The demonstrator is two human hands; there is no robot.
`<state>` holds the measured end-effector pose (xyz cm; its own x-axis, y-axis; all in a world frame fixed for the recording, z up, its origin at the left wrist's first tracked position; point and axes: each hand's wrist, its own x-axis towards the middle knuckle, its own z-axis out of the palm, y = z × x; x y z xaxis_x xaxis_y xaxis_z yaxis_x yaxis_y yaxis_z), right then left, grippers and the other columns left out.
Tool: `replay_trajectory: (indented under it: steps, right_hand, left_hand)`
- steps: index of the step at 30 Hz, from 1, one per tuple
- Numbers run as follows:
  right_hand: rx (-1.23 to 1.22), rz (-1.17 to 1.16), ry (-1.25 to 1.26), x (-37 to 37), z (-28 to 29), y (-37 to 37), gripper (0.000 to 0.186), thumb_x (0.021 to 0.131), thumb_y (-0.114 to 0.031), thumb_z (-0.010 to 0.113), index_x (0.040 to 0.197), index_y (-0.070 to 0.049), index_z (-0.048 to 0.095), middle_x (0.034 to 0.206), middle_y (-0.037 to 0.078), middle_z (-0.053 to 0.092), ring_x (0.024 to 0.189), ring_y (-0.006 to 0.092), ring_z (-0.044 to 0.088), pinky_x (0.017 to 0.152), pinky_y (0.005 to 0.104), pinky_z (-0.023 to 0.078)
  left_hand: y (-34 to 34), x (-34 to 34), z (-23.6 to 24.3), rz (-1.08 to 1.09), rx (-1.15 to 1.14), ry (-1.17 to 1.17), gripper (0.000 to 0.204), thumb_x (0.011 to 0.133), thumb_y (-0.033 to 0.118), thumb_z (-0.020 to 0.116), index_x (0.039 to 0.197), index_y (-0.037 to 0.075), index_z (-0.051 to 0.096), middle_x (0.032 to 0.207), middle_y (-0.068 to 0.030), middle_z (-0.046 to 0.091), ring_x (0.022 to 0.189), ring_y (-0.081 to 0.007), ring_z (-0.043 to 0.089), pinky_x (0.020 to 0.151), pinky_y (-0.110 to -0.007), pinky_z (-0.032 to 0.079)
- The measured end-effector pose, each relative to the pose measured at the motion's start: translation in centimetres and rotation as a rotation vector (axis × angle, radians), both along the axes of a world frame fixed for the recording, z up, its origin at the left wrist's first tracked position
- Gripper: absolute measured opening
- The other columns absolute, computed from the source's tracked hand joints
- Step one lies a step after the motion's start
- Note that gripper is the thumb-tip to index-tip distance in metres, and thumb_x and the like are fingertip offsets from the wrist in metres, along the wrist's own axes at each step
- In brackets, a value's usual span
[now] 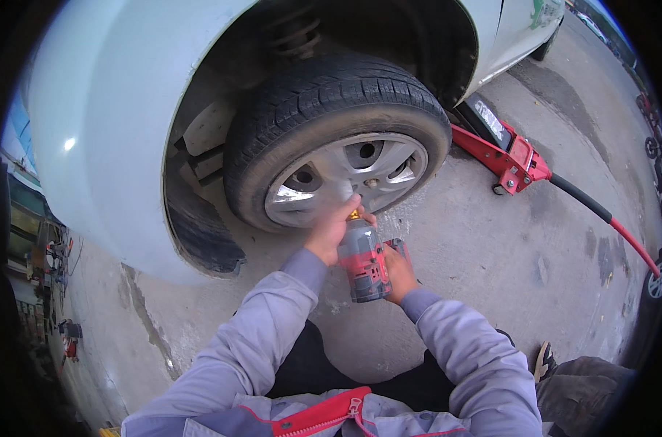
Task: The person uses a cordless impact wrench to remove lug nuts from a car wheel, then removes the hubcap and tire. The tire is rolled across the garage floor and sprayed with a cleaning solution from a pressure sprayer.
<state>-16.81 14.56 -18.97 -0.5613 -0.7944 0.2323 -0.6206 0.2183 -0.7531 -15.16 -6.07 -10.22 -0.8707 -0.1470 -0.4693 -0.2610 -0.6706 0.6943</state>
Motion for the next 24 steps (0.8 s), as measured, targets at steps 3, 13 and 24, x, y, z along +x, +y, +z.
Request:
replay_trajectory:
  steps: [3, 13, 24]
  right_hand:
    - [-0.023, -0.003, 0.013, 0.1, -0.1, 0.2, 0.041, 0.087, -0.02, 0.077, 0.123, -0.006, 0.064, 0.119, 0.019, 0.067, 0.114, 0.0408, 0.066, 0.099, 0.0467, 0.053]
    - [0.295, -0.135, 0.101, -1.2, 5.2, 1.2, 0.04, 0.089, -0.015, 0.07, 0.127, -0.003, 0.063, 0.111, 0.019, 0.068, 0.111, 0.04, 0.065, 0.095, 0.0472, 0.053]
    - [0.305, -0.194, 0.445, -2.8, 11.3, 1.6, 0.039, 0.086, -0.009, 0.066, 0.125, -0.006, 0.066, 0.097, 0.014, 0.067, 0.095, 0.0364, 0.064, 0.087, 0.0454, 0.053]
  left_hand:
    - [0.1, -0.1, -0.4, 0.006, -0.088, -0.033, 0.032, 0.107, 0.04, 0.068, 0.1, 0.009, 0.063, 0.093, -0.0129, 0.075, 0.085, -0.0225, 0.073, 0.075, -0.041, 0.062]
    - [-0.2, 0.4, -1.5, -0.024, 0.315, 0.136, 0.045, 0.11, 0.048, 0.058, 0.117, 0.004, 0.066, 0.107, -0.0159, 0.075, 0.102, -0.0267, 0.074, 0.092, -0.041, 0.06]
    - [0.7, 0.1, -0.4, -0.035, 0.289, 0.081, 0.045, 0.109, 0.049, 0.058, 0.114, 0.005, 0.066, 0.102, -0.0165, 0.076, 0.094, -0.0265, 0.075, 0.088, -0.041, 0.061]
